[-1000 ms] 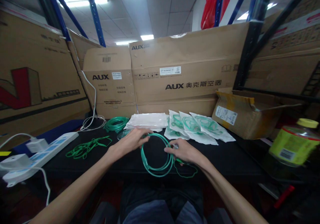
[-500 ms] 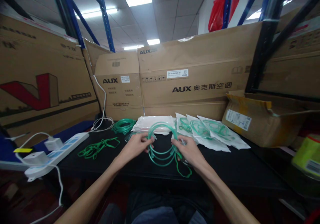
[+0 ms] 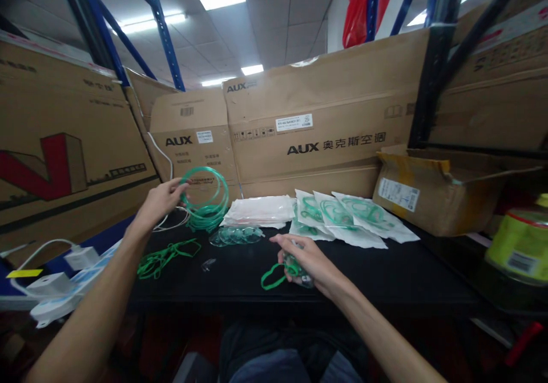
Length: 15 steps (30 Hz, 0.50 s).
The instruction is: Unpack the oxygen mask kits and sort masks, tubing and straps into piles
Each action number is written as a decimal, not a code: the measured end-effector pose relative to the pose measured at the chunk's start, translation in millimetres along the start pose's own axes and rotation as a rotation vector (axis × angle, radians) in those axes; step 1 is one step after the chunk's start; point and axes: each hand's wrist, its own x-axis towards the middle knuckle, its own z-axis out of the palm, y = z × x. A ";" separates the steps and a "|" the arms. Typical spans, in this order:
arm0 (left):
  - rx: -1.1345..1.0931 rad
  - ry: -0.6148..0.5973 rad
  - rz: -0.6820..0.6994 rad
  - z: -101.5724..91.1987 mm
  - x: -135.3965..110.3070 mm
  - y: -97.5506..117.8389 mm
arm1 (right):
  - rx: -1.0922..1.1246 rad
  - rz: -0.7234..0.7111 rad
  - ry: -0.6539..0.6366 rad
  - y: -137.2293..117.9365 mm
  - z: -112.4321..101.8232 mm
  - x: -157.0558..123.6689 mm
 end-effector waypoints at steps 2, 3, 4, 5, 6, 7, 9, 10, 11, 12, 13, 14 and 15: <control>0.041 -0.019 -0.098 0.7 19.7 -23.4 | 0.074 0.067 0.051 9.0 -11.9 -4.7; 0.059 -0.047 -0.145 4.7 27.7 -33.9 | 0.112 0.087 0.079 13.0 -17.6 -6.9; 0.076 -0.083 -0.193 10.6 34.5 -43.2 | 0.147 0.097 0.102 16.2 -22.5 -8.9; 0.092 -0.120 -0.236 17.9 40.0 -51.4 | 0.176 0.100 0.117 18.8 -26.5 -10.7; 0.106 -0.153 -0.275 25.9 44.3 -58.2 | 0.197 0.096 0.122 20.6 -29.4 -12.2; 0.121 -0.179 -0.307 33.9 47.4 -63.9 | 0.208 0.092 0.121 21.8 -31.1 -13.5; 0.150 -0.205 -0.352 48.2 50.8 -71.9 | 0.202 0.093 0.118 23.1 -31.4 -15.7; 0.164 -0.206 -0.363 54.0 51.5 -74.5 | 0.188 0.092 0.118 23.5 -30.5 -16.6; 0.176 -0.200 -0.370 58.8 51.6 -76.3 | 0.170 0.088 0.119 23.8 -29.1 -17.5; 0.187 -0.189 -0.374 62.6 51.5 -77.4 | 0.150 0.082 0.119 24.2 -27.7 -18.2; 0.195 -0.172 -0.377 65.6 51.2 -77.7 | 0.130 0.072 0.120 24.6 -26.3 -18.9; 0.202 -0.151 -0.379 67.7 50.6 -77.3 | 0.115 0.062 0.120 24.9 -25.1 -19.4; 0.206 -0.126 -0.379 69.1 49.8 -75.9 | 0.106 0.056 0.120 25.2 -24.1 -19.8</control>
